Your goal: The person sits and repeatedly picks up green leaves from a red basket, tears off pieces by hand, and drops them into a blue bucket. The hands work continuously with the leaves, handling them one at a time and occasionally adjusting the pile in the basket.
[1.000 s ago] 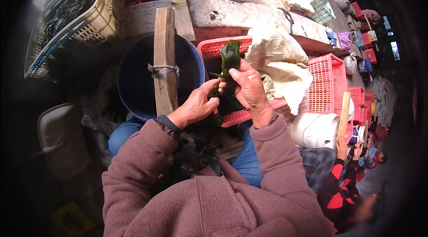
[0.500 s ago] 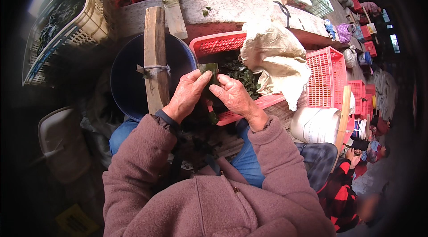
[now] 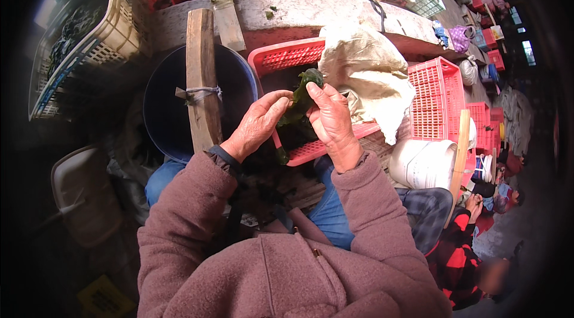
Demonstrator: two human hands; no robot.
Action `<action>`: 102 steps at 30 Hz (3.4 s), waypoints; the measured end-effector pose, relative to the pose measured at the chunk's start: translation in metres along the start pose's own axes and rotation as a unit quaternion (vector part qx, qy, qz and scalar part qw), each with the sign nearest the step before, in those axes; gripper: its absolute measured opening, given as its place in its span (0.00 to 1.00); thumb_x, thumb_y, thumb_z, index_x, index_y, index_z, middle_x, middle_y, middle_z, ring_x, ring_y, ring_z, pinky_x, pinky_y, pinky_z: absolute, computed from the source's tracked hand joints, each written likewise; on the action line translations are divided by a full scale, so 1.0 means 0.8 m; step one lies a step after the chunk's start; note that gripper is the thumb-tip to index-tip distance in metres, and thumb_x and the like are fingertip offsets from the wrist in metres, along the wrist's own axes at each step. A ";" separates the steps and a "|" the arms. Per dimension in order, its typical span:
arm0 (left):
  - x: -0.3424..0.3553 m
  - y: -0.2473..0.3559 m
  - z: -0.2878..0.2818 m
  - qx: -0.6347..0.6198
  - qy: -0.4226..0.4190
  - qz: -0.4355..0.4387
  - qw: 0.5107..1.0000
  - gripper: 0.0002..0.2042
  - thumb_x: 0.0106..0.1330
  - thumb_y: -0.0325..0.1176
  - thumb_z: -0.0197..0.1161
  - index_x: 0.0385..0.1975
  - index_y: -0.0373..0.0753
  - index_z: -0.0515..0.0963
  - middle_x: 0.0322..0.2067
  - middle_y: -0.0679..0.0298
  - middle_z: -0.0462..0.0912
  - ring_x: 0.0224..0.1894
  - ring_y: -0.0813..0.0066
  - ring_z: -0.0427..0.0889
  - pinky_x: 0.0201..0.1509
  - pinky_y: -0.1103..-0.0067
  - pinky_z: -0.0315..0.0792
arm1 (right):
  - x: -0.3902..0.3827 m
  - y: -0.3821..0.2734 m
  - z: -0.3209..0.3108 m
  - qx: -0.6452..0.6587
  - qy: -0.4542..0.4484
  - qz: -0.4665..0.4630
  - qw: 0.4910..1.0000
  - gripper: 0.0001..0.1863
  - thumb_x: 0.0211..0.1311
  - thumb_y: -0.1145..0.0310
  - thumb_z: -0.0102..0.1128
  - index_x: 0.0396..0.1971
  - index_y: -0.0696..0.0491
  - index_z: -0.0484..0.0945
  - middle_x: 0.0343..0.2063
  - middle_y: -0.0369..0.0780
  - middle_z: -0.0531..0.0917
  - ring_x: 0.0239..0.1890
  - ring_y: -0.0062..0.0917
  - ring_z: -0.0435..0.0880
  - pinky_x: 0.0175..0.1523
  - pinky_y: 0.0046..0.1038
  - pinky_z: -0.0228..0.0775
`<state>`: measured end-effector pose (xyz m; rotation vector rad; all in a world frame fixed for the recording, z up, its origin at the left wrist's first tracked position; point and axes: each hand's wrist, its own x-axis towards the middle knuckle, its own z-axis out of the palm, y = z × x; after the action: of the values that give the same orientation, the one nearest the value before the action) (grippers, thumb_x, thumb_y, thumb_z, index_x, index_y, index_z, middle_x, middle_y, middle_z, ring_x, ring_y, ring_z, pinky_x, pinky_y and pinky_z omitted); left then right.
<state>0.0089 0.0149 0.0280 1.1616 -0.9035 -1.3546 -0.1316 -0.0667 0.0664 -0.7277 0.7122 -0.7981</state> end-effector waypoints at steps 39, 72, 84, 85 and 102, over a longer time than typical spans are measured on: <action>0.001 0.005 -0.005 -0.056 0.049 0.054 0.996 0.13 0.62 0.28 0.64 0.45 0.33 0.75 0.36 0.68 0.77 0.37 0.85 0.72 0.43 0.84 0.69 | 0.007 -0.023 -0.039 -0.008 -0.024 0.027 0.999 0.07 0.59 0.75 0.62 0.38 0.56 0.81 0.34 0.39 0.83 0.30 0.19 0.82 0.35 0.18 0.75; -0.003 0.010 -0.016 -0.078 -0.132 -0.092 0.984 0.05 0.64 0.27 0.57 0.36 0.35 0.77 0.32 0.73 0.78 0.34 0.87 0.74 0.44 0.86 0.70 | 0.005 0.009 -0.018 -0.523 -0.141 -0.320 0.777 0.09 0.67 0.69 0.54 0.40 0.57 0.78 0.38 0.40 0.82 0.46 0.24 0.79 0.52 0.26 0.69; -0.009 0.016 -0.011 0.216 0.001 0.143 0.966 0.08 0.52 0.18 0.59 0.33 0.31 0.76 0.35 0.59 0.79 0.36 0.71 0.79 0.43 0.79 0.74 | 0.003 0.007 -0.026 -0.305 -0.142 0.196 0.921 0.19 0.68 0.54 0.50 0.25 0.54 0.73 0.17 0.30 0.66 0.18 0.14 0.66 0.22 0.20 0.63; -0.010 0.016 -0.011 0.177 -0.016 0.093 0.980 0.08 0.52 0.18 0.59 0.33 0.32 0.76 0.33 0.59 0.79 0.34 0.71 0.80 0.41 0.79 0.74 | 0.003 0.006 -0.025 -0.279 -0.157 0.223 0.921 0.20 0.68 0.53 0.50 0.25 0.54 0.73 0.17 0.29 0.66 0.18 0.13 0.66 0.22 0.18 0.63; -0.010 0.002 -0.012 0.255 0.060 0.087 0.961 0.17 0.54 0.16 0.60 0.45 0.37 0.74 0.31 0.62 0.79 0.32 0.78 0.80 0.35 0.84 0.75 | 0.010 0.019 -0.034 0.035 -0.135 0.255 0.957 0.04 0.56 0.71 0.62 0.31 0.52 0.77 0.19 0.26 0.70 0.16 0.08 0.64 0.22 0.13 0.57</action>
<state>0.0183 0.0236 0.0283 1.4945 -1.2781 -0.9183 -0.1435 -0.0741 0.0374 -0.5403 0.5821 -0.2436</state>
